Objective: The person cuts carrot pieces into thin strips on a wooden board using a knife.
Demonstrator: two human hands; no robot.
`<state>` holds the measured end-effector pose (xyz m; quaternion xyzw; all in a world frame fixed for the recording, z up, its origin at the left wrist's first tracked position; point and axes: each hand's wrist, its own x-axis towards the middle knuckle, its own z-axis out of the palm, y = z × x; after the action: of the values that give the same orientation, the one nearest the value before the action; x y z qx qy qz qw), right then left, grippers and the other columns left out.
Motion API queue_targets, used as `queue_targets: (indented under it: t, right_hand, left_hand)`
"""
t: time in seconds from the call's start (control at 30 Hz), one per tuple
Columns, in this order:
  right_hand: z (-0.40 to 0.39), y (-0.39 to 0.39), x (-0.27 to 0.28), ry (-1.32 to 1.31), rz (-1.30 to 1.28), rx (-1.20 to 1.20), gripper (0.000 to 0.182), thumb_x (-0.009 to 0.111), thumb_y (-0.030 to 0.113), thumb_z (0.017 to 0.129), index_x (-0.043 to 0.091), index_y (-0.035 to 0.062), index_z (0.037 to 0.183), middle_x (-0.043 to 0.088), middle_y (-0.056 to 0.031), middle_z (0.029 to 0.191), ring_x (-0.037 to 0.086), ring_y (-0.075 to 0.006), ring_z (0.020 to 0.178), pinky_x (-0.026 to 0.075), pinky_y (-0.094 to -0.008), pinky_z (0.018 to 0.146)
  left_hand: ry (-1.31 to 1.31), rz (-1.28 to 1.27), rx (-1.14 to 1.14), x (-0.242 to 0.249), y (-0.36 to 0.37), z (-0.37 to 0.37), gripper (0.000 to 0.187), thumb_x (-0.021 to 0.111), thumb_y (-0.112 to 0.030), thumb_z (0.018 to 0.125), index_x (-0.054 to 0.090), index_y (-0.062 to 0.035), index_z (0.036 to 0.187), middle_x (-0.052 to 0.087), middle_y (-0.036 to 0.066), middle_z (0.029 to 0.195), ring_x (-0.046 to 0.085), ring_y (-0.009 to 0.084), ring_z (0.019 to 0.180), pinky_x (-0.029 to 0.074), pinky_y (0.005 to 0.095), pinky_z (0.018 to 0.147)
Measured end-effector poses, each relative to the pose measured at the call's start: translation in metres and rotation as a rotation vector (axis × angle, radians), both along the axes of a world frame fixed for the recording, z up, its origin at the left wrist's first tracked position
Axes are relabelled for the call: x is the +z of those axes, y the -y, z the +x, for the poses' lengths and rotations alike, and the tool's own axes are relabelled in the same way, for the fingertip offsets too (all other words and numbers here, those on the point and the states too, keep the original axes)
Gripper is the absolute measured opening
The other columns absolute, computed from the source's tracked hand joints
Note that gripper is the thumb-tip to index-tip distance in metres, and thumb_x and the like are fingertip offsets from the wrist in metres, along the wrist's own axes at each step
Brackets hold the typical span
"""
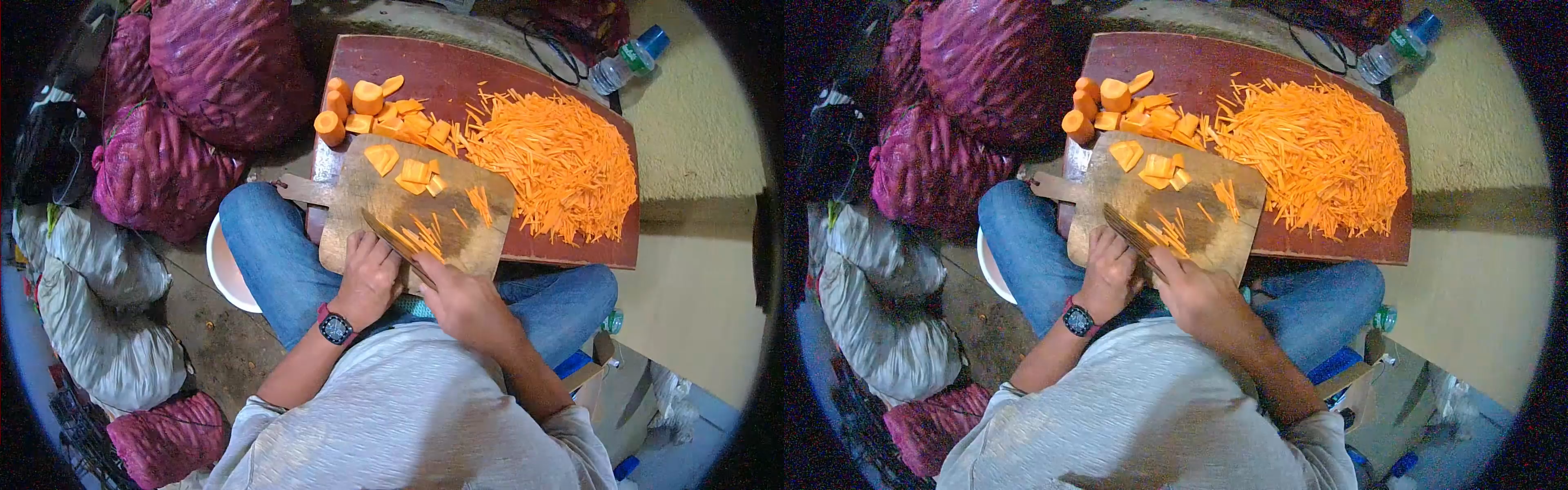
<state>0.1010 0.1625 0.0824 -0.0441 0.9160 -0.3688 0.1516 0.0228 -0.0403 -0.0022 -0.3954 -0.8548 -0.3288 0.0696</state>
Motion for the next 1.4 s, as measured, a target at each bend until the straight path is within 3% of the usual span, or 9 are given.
queue_targets:
  t: [0.3,0.5,0.7,0.77,0.87,1.0,1.1,1.17,1.4]
  right_hand:
    - [0.007,0.0,0.018,0.224,0.081,-0.037,0.045,0.068,0.014,0.104,0.054,0.004,0.146,0.074,-0.0308,0.11,0.072,-0.0503,0.104,0.059,-0.0574,0.084]
    - [-0.005,0.005,-0.002,-0.049,-0.046,-0.01,0.045,0.066,0.017,0.105,0.053,0.0077,0.148,0.074,-0.0313,0.11,0.072,-0.0522,0.101,0.058,-0.0613,0.085]
    - [0.01,0.001,0.024,0.326,0.094,-0.067,0.044,0.067,0.014,0.104,0.054,0.003,0.145,0.074,-0.0308,0.111,0.072,-0.0504,0.105,0.059,-0.0575,0.086]
    - [0.008,0.004,-0.003,0.038,-0.004,-0.049,0.044,0.066,0.017,0.105,0.054,0.0082,0.147,0.074,-0.0317,0.109,0.073,-0.0514,0.103,0.059,-0.0591,0.085]
    - [0.005,0.004,-0.005,-0.038,-0.047,-0.048,0.044,0.067,0.016,0.105,0.054,0.0087,0.146,0.074,-0.032,0.107,0.073,-0.0513,0.101,0.059,-0.0598,0.084]
    - [0.011,0.0,0.023,0.165,0.051,-0.009,0.041,0.064,0.02,0.108,0.05,0.0052,0.144,0.075,-0.0289,0.102,0.075,-0.0506,0.093,0.06,-0.0611,0.079]
    - [0.012,0.001,0.016,0.229,0.09,-0.059,0.046,0.068,0.014,0.104,0.053,0.0015,0.146,0.076,-0.0288,0.112,0.074,-0.0495,0.105,0.06,-0.0577,0.086]
    - [0.005,0.002,0.001,-0.023,0.016,-0.027,0.046,0.067,0.017,0.105,0.055,0.0012,0.146,0.076,-0.0293,0.112,0.074,-0.0502,0.105,0.06,-0.0571,0.086]
    - [0.008,-0.022,0.015,-0.063,-0.052,-0.14,0.044,0.063,0.018,0.107,0.053,0.0057,0.148,0.075,-0.0304,0.11,0.074,-0.0519,0.101,0.06,-0.0585,0.084]
  left_hand:
    - [0.054,-0.029,0.001,0.002,0.001,0.001,0.034,0.08,-0.005,0.07,0.075,0.0028,0.103,0.069,0.016,0.105,0.062,0.0365,0.105,0.045,0.0537,0.103]
    - [0.051,-0.013,0.021,0.004,0.0,0.002,0.03,0.079,-0.005,0.071,0.075,0.0015,0.1,0.068,0.016,0.102,0.062,0.0362,0.103,0.045,0.0521,0.099]
    - [0.068,-0.046,0.015,0.004,0.0,0.002,0.028,0.079,-0.005,0.07,0.076,0.0011,0.098,0.067,0.015,0.1,0.062,0.0363,0.102,0.045,0.0516,0.098]
    - [0.053,-0.006,0.012,0.004,-0.001,0.0,0.029,0.079,-0.004,0.07,0.076,0.0012,0.098,0.066,0.015,0.099,0.062,0.0363,0.101,0.045,0.0515,0.098]
    - [0.044,0.02,0.009,0.007,-0.001,0.001,0.03,0.079,-0.003,0.068,0.076,0.0014,0.098,0.065,0.015,0.097,0.062,0.0364,0.099,0.045,0.0514,0.098]
    - [0.086,-0.012,0.007,0.006,0.001,0.002,0.031,0.08,-0.003,0.067,0.075,0.0015,0.098,0.064,0.016,0.094,0.062,0.0366,0.098,0.045,0.0522,0.097]
    - [0.066,0.016,0.03,0.002,-0.002,0.0,0.029,0.08,-0.003,0.068,0.075,0.0015,0.096,0.064,0.016,0.093,0.062,0.0368,0.097,0.045,0.0522,0.096]
    - [0.065,0.015,0.029,0.003,-0.002,0.0,0.028,0.08,-0.003,0.068,0.074,0.0008,0.095,0.064,0.016,0.091,0.062,0.0366,0.096,0.046,0.0518,0.095]
    - [0.081,0.05,0.124,-0.005,-0.001,-0.001,0.017,0.081,-0.001,0.078,0.075,-0.002,0.094,0.064,0.014,0.087,0.063,0.0368,0.088,0.047,0.0483,0.089]
